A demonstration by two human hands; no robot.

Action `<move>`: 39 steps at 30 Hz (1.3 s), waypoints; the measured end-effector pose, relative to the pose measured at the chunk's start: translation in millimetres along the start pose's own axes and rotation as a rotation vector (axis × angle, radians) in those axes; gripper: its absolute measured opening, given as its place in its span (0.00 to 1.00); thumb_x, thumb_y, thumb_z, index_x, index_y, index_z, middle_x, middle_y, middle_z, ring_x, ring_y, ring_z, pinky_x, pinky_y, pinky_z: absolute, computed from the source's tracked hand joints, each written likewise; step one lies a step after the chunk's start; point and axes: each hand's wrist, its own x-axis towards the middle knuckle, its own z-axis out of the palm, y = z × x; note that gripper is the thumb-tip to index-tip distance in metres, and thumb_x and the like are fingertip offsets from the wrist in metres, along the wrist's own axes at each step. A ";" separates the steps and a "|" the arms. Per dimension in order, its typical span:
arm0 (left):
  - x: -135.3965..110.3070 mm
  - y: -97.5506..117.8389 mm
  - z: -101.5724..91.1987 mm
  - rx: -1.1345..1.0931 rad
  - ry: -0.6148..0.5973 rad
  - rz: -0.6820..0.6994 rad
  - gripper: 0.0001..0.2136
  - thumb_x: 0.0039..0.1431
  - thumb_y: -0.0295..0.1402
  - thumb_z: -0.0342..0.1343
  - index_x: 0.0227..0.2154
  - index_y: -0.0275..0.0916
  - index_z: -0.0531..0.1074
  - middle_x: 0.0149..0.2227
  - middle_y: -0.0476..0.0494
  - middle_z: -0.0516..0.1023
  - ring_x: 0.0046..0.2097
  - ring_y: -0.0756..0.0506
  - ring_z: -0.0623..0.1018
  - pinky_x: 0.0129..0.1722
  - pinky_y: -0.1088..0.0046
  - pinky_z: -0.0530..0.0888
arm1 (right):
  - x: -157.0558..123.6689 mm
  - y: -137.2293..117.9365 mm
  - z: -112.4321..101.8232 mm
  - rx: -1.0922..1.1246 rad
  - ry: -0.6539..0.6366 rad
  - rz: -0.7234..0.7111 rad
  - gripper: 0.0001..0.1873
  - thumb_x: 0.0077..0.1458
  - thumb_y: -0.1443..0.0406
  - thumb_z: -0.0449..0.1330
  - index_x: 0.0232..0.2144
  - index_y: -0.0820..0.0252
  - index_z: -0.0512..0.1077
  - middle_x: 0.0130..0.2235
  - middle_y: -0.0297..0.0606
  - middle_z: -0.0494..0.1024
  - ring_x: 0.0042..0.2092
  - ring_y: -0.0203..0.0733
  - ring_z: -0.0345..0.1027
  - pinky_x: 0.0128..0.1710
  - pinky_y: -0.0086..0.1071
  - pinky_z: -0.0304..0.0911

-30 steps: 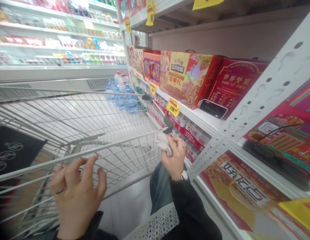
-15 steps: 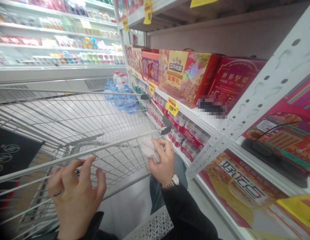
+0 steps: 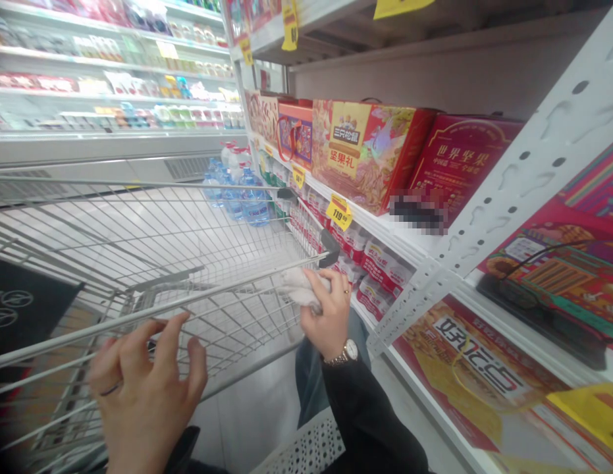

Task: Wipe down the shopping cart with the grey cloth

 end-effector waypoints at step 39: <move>-1.3 5.8 -16.5 -0.067 0.036 -0.110 0.29 0.57 0.32 0.60 0.62 0.40 0.66 0.60 0.33 0.70 0.67 0.27 0.62 0.66 0.41 0.59 | 2.8 -37.0 7.0 0.048 -0.122 -0.090 0.33 0.48 0.70 0.56 0.57 0.49 0.71 0.48 0.40 0.68 0.49 0.48 0.64 0.49 0.46 0.59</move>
